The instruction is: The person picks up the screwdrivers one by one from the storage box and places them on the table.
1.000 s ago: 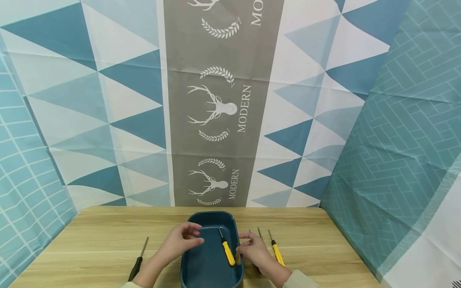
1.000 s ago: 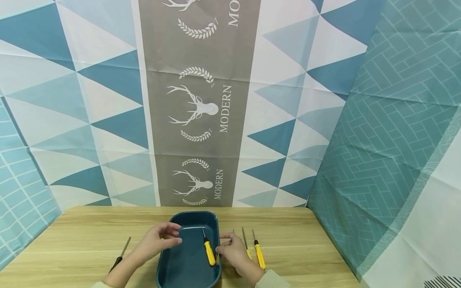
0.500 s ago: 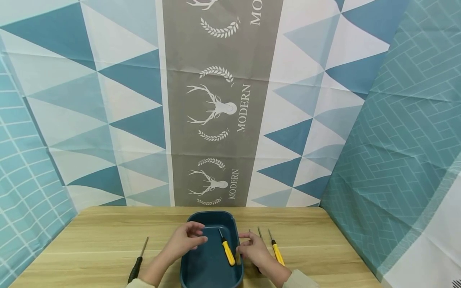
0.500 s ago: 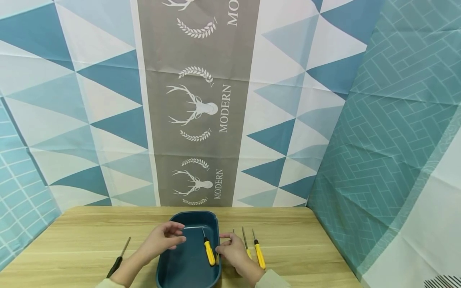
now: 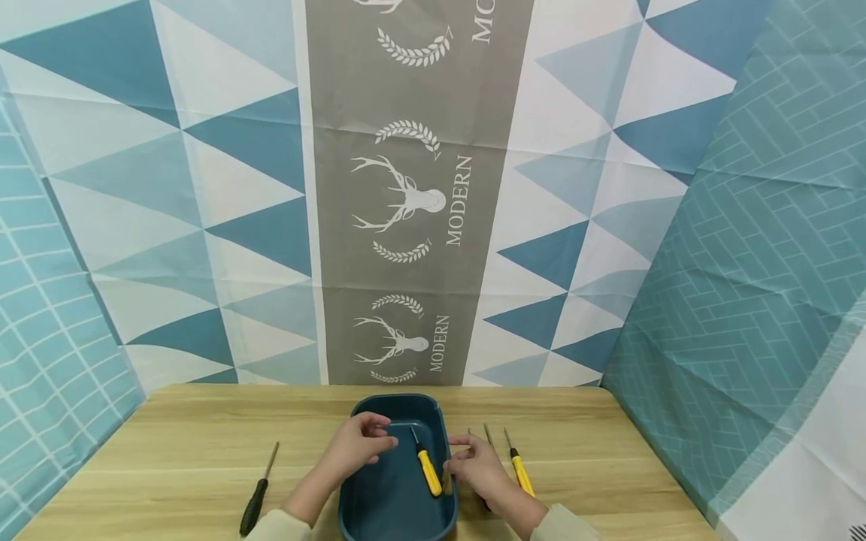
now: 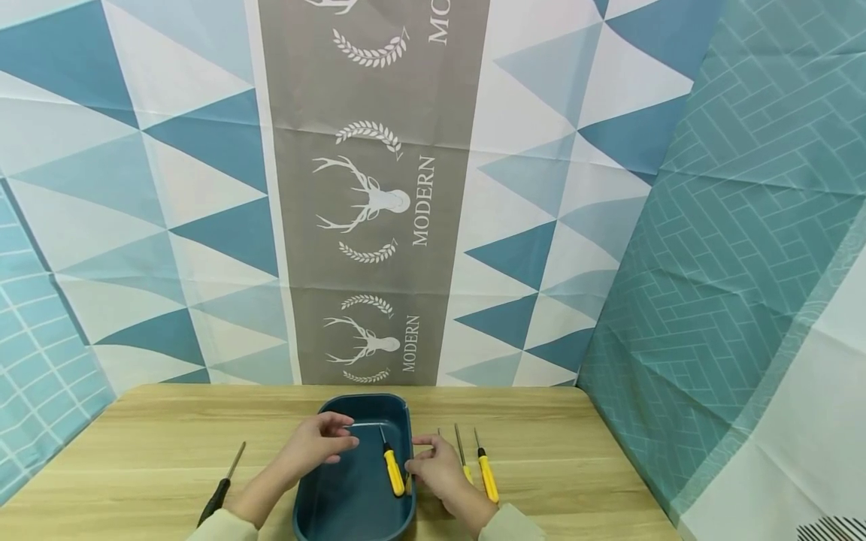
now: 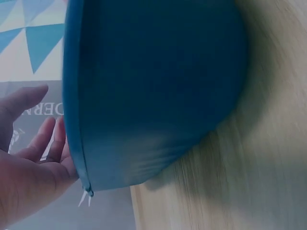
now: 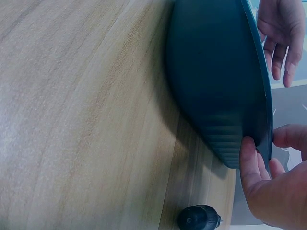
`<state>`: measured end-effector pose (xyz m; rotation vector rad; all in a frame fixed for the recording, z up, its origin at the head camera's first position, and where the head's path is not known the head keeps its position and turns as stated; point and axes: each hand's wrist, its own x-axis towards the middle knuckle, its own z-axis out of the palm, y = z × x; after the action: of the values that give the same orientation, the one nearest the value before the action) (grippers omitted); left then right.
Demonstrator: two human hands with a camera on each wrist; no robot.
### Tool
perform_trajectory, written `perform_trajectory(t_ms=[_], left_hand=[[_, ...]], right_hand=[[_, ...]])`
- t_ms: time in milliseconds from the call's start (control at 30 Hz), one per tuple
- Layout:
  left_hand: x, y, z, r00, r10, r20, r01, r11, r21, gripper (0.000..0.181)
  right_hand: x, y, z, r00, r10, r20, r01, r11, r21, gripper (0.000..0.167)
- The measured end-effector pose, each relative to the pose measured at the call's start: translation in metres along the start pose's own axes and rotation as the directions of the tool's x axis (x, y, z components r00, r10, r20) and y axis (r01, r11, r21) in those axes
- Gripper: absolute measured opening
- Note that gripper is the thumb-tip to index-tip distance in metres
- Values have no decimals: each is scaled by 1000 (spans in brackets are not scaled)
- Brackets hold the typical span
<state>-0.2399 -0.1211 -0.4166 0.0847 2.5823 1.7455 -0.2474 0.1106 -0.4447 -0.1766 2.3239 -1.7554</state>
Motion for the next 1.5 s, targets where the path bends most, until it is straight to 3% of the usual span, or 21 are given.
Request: perform_trajectory(t_ms=[200,400,1067,1500], left_hand=[[4,1,7,998,-55,-12,55,998,-34,45],[7,-1,12,996,-92,19,93,993,-71,50],[12,4,39,984,-176,5,176,984,-19,43],[15,1,52,967,-253,23,253,967,-37,44]], right_hand=[[-2,-2,0,1000,1,1,-1,1000,4,43],[-1,-1,0,1000,-3,3,3,1000,7,43],[1,2,-1,1000,-9,14,9,1000,9,43],[0,1,0,1000,-12,-1,12,1000,3,43]])
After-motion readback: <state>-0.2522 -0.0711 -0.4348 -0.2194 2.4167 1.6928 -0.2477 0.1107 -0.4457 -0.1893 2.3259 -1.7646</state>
